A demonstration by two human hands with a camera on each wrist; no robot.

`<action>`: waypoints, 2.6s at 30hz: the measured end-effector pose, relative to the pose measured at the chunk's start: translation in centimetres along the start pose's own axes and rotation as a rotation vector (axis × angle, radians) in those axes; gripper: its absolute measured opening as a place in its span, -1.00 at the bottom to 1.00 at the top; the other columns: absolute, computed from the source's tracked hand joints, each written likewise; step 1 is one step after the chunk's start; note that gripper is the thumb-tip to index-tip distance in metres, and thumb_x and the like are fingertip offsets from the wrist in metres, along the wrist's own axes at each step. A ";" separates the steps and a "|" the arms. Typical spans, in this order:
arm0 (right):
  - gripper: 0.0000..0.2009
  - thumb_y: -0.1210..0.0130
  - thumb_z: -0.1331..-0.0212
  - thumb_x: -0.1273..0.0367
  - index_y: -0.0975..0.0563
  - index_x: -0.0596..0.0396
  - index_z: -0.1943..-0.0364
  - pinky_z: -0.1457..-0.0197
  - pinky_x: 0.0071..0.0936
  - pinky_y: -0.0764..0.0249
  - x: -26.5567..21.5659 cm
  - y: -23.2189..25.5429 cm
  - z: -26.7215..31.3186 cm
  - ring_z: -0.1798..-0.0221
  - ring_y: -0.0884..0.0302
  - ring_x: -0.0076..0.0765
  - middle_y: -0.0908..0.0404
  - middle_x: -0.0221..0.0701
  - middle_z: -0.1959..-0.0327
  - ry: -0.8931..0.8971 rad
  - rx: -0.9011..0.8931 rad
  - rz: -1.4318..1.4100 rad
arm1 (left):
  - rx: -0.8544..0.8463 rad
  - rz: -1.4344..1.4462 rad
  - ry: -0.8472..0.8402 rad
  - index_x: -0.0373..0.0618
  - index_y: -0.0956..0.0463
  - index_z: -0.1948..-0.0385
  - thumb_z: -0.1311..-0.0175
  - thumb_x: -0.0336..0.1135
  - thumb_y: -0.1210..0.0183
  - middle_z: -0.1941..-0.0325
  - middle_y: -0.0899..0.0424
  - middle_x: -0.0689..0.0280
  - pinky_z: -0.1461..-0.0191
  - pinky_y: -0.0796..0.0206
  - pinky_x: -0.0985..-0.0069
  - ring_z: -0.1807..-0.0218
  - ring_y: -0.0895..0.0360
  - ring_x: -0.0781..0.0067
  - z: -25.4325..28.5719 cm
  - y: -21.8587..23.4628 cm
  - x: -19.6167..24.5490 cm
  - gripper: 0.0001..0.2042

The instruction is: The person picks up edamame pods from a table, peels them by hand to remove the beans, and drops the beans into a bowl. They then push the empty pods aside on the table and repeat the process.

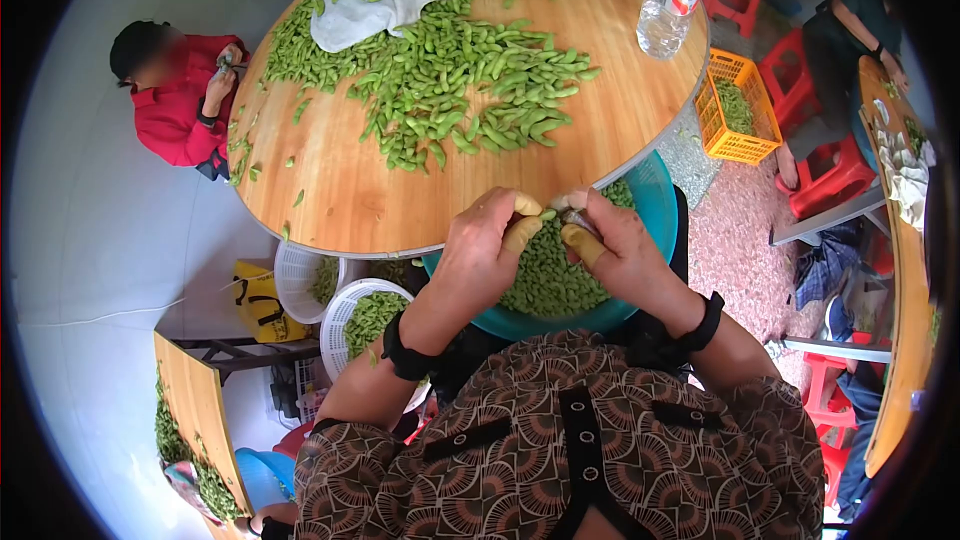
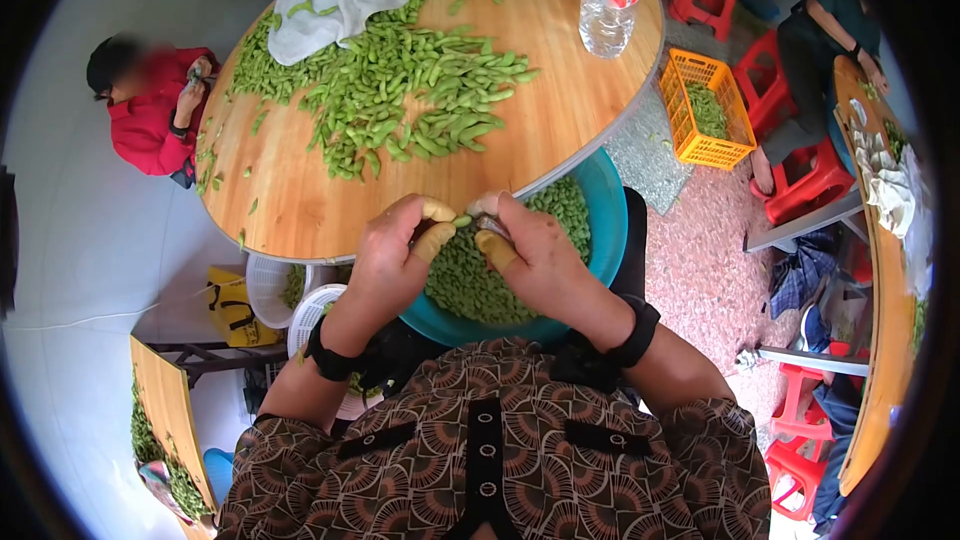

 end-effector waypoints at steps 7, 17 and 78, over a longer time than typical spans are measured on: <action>-0.86 0.03 -0.34 0.34 -0.43 0.02 0.10 0.66 -0.73 -0.04 0.9 -0.5 1.1 0.70 -0.18 -0.71 -0.46 -0.47 0.53 -0.495 -0.396 -0.733 | -0.158 0.256 -0.064 -0.22 -0.50 0.29 -0.15 -0.57 -0.18 0.30 -0.60 0.17 0.21 -0.40 0.47 0.29 -0.57 0.20 1.5 0.3 1.5 -0.88; -0.86 0.03 -0.35 0.32 -0.42 0.03 0.12 0.72 -0.70 0.02 2.4 -3.3 0.9 0.73 -0.17 -0.70 -0.50 -0.50 0.50 -0.384 -0.124 -0.807 | 0.193 -0.215 -0.179 -0.29 -0.43 0.29 -0.01 -0.58 -0.19 0.28 -0.49 0.08 0.21 -0.41 0.29 0.26 -0.50 0.04 2.5 -0.9 2.2 -0.80; -0.79 0.08 -0.37 0.28 -0.38 0.00 0.00 0.77 -0.69 0.02 2.6 -3.1 0.9 0.80 -0.16 -0.65 -0.44 -0.48 0.56 -0.583 -0.205 -0.876 | 0.155 -0.172 -0.189 -0.19 -0.52 0.21 0.01 -0.61 -0.25 0.36 -0.59 0.13 0.26 -0.46 0.41 0.29 -0.58 0.06 2.3 -0.1 1.5 -0.72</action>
Point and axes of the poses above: each hand's wrist, its own z-axis away from the middle knuckle, its own y-axis out of the back of the hand, x = y × z, the point moved 6 cm from there along -z, towards the middle knuckle
